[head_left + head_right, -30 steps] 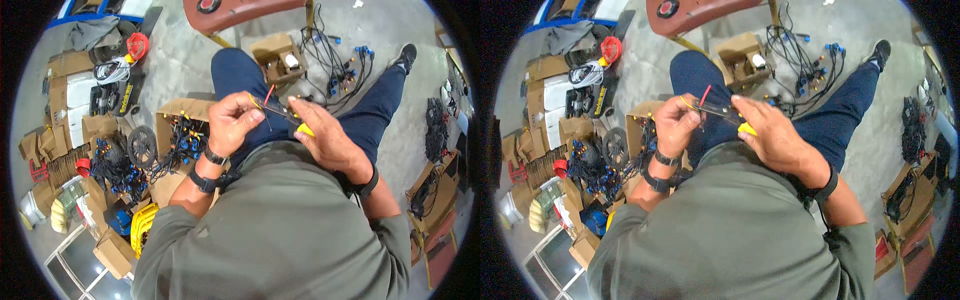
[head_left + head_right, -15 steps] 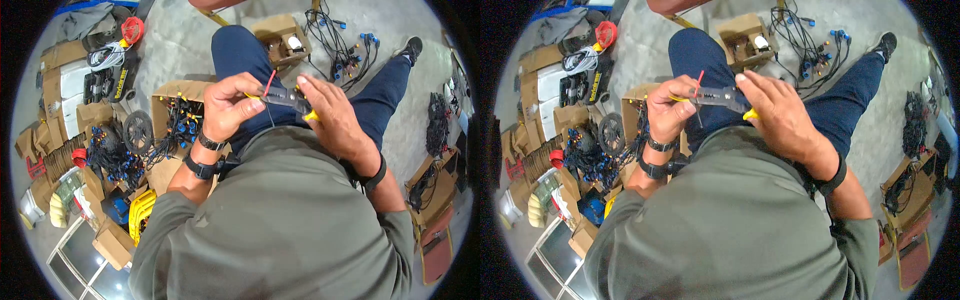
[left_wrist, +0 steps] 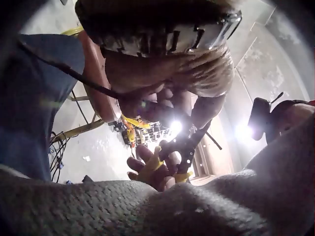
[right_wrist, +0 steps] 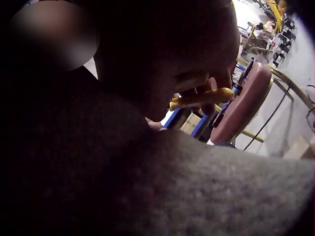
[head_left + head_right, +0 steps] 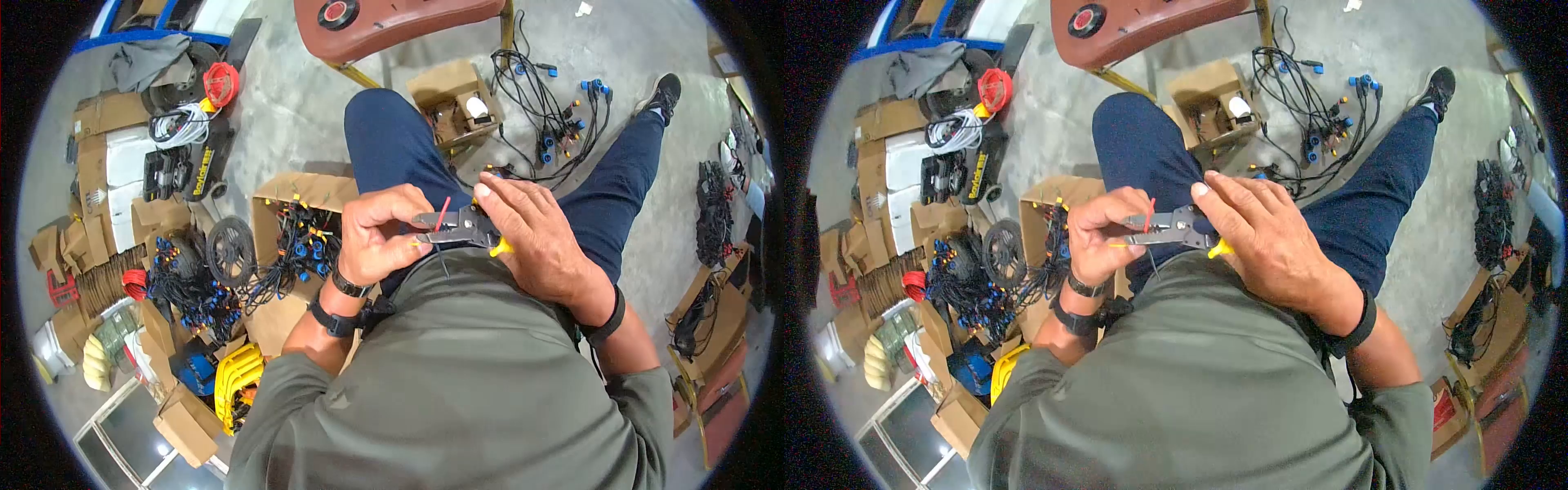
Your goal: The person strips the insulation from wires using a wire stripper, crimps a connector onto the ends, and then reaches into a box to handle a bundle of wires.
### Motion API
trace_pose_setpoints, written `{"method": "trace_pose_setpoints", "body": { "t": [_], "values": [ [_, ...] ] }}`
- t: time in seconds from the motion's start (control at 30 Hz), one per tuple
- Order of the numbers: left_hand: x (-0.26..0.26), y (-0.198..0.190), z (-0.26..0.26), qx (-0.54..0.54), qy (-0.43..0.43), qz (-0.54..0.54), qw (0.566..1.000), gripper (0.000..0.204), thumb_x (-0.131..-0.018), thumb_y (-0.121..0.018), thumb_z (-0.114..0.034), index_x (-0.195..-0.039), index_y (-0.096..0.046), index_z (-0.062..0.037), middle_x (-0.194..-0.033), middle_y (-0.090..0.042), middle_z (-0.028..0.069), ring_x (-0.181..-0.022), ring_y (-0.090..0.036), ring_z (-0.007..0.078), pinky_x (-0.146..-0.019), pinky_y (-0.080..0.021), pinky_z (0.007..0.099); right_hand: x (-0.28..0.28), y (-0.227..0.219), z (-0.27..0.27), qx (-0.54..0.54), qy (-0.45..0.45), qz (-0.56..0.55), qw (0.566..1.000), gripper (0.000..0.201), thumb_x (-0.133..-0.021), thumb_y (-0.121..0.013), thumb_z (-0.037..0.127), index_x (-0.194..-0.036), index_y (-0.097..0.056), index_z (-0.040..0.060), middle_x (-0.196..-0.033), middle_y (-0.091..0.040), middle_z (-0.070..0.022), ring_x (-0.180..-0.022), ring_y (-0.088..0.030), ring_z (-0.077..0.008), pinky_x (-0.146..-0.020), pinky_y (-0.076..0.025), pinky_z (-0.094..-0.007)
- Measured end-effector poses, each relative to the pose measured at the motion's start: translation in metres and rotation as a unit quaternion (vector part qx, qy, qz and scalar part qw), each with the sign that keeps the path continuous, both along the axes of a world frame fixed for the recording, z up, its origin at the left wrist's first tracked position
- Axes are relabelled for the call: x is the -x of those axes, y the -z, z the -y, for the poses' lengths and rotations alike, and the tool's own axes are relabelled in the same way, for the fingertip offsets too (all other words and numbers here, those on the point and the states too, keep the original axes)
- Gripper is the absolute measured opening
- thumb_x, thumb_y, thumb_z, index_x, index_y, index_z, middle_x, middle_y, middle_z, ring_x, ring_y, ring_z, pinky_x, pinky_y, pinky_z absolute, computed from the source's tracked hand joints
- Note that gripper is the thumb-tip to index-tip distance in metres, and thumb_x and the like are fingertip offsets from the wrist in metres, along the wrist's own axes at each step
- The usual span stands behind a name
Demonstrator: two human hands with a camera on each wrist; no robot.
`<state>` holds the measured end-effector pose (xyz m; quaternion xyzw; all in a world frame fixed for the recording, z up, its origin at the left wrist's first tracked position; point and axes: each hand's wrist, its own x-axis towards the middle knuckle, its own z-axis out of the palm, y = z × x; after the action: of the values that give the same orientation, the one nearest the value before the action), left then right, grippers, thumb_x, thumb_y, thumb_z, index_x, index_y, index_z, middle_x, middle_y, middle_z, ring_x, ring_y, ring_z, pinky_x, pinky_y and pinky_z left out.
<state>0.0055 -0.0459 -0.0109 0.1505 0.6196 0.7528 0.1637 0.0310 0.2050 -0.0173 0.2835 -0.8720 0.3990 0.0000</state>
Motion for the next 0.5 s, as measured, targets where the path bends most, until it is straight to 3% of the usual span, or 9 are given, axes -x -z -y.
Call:
{"method": "trace_pose_setpoints", "body": {
  "t": [0.5],
  "values": [
    [0.0025,0.0031,-0.0024,-0.014,0.007,-0.021,1.0,0.02,-0.075,-0.077,-0.013,-0.084,-0.065,0.0002,-0.08,-0.063,0.0125,-0.072,-0.054,0.0203,-0.063,-0.041,0.0323,0.0015,0.0038,-0.0011,-0.012,-0.019,-0.034,0.999,0.065,-0.073,-0.069,0.011,-0.135,-0.049,0.0035,-0.134,-0.052,-0.0207,-0.114,-0.056,-0.0355,-0.097,-0.044,-0.0455]
  ]
}}
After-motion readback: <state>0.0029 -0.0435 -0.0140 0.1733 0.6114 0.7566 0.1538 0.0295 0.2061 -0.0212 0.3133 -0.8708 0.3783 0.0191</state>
